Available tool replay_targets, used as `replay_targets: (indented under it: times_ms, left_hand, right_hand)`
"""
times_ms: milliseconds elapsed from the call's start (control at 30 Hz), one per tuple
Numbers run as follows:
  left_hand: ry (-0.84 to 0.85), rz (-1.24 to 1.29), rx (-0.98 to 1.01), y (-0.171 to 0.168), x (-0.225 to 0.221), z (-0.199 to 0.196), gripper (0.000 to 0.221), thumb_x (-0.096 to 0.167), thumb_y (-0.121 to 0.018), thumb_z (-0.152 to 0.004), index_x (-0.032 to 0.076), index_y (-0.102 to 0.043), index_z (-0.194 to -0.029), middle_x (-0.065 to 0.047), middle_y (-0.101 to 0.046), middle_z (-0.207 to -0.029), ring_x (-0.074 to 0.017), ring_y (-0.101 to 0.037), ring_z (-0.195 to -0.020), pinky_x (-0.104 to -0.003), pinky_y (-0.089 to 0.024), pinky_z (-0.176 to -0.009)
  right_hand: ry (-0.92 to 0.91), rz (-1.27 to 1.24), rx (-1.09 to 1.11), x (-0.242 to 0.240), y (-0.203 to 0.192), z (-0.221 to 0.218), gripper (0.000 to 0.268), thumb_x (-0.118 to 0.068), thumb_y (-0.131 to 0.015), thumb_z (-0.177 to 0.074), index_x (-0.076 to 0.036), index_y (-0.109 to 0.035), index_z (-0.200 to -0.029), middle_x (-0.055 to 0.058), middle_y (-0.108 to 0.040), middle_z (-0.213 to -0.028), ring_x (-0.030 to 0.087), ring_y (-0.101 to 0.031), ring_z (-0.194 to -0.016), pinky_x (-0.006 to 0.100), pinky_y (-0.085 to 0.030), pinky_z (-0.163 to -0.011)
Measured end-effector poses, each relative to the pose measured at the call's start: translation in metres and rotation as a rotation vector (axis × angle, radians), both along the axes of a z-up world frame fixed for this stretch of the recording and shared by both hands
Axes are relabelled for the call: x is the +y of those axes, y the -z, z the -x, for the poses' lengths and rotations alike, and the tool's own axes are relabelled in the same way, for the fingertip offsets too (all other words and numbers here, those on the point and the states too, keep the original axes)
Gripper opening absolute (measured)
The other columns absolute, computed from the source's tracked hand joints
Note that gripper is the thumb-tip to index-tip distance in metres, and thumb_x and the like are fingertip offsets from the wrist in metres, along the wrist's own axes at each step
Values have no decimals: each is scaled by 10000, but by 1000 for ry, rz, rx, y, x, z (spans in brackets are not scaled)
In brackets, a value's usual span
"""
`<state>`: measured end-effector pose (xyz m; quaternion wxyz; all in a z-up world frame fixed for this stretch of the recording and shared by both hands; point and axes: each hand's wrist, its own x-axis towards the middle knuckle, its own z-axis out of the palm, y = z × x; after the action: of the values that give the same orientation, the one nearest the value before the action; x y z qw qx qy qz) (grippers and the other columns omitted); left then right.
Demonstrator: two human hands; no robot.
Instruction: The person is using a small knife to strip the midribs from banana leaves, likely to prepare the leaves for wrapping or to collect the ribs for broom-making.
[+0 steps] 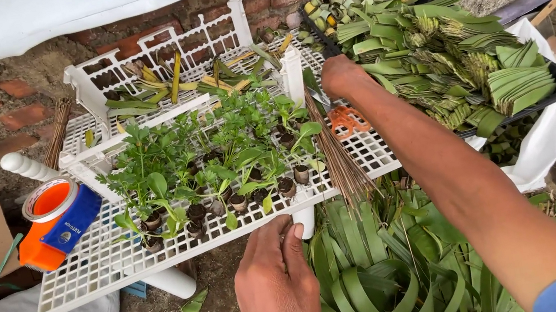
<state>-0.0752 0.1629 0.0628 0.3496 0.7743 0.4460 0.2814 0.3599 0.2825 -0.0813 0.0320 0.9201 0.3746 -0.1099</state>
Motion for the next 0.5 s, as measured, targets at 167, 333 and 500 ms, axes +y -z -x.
replay_targets:
  times_ms: [167,333,500]
  left_hand:
    - [-13,38,40,-1,3,1,187,163,-697,-884,103,-762,-1049,-27,-780,-837,-156,-616,-446,-351,-495,-441]
    - [-2,36,30,-3,5,2,189,155,-697,-882,101,-759,-1053,-23,-785,-853,-149,-611,-434,-339,-503,-428]
    - [8,43,21,-2,4,2,200,172,-692,-885,120,-760,-1066,-18,-787,-870,-147,-621,-453,-334,-518,-447]
  right_hand:
    - [-43,177,-45,0,-15,1,336,-15,-791,-784,188,-728,-1044,254,-762,-940,316,-756,-766,376,-642,-759]
    - [151,85,192,-16,-45,24,83,11,-768,-863,93,-774,-859,112,-752,-724,154,-619,-545,262,-529,-586]
    - [153,73,279,-19,-44,19,168,-1,-701,-832,37,-761,-680,87,-693,-610,161,-536,-459,276,-489,-552]
